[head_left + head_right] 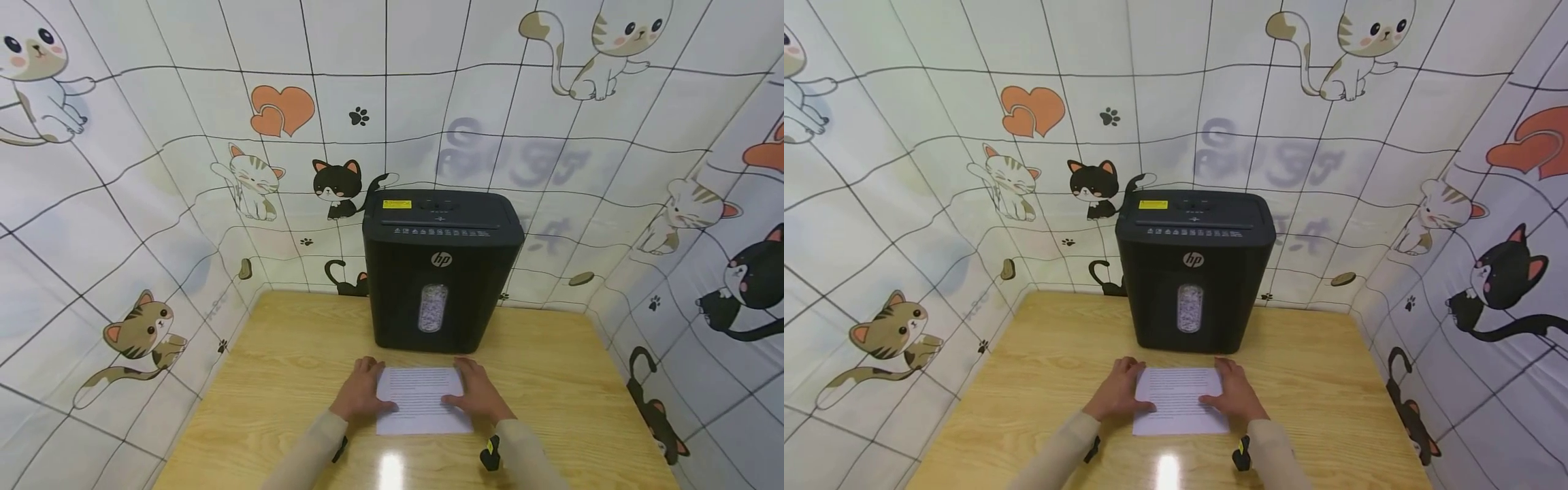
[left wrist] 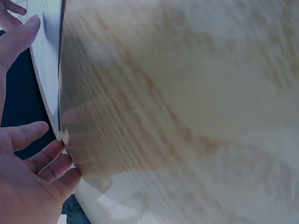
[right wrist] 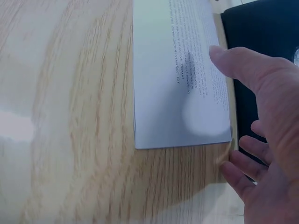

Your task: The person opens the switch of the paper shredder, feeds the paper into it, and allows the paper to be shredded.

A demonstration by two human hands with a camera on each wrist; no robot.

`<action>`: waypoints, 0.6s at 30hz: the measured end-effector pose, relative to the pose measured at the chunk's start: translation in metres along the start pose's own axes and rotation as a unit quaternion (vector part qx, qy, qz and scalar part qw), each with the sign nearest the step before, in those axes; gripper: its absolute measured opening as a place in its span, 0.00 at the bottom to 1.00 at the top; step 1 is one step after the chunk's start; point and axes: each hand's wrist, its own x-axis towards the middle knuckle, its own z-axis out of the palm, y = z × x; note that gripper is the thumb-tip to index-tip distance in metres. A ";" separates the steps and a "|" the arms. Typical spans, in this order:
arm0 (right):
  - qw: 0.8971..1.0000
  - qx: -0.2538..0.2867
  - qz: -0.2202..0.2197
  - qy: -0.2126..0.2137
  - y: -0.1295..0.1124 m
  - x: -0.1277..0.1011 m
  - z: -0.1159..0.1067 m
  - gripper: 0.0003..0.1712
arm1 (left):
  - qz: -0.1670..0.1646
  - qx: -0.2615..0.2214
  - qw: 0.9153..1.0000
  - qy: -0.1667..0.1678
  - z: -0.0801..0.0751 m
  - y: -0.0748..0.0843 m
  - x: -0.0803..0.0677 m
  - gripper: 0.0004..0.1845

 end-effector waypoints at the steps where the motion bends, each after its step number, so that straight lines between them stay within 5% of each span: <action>1: 1.000 -0.009 0.001 0.003 0.000 0.000 0.001 0.56 | 0.002 -0.001 1.000 0.001 0.001 0.002 0.000 0.52; 8: 0.997 -0.074 -0.001 0.010 0.000 0.000 0.007 0.56 | -0.013 0.026 0.999 -0.014 0.004 0.005 0.000 0.49; 18: 0.997 -0.069 0.018 -0.010 -0.009 -0.001 0.006 0.49 | -0.028 0.021 0.999 -0.020 0.002 0.008 -0.002 0.50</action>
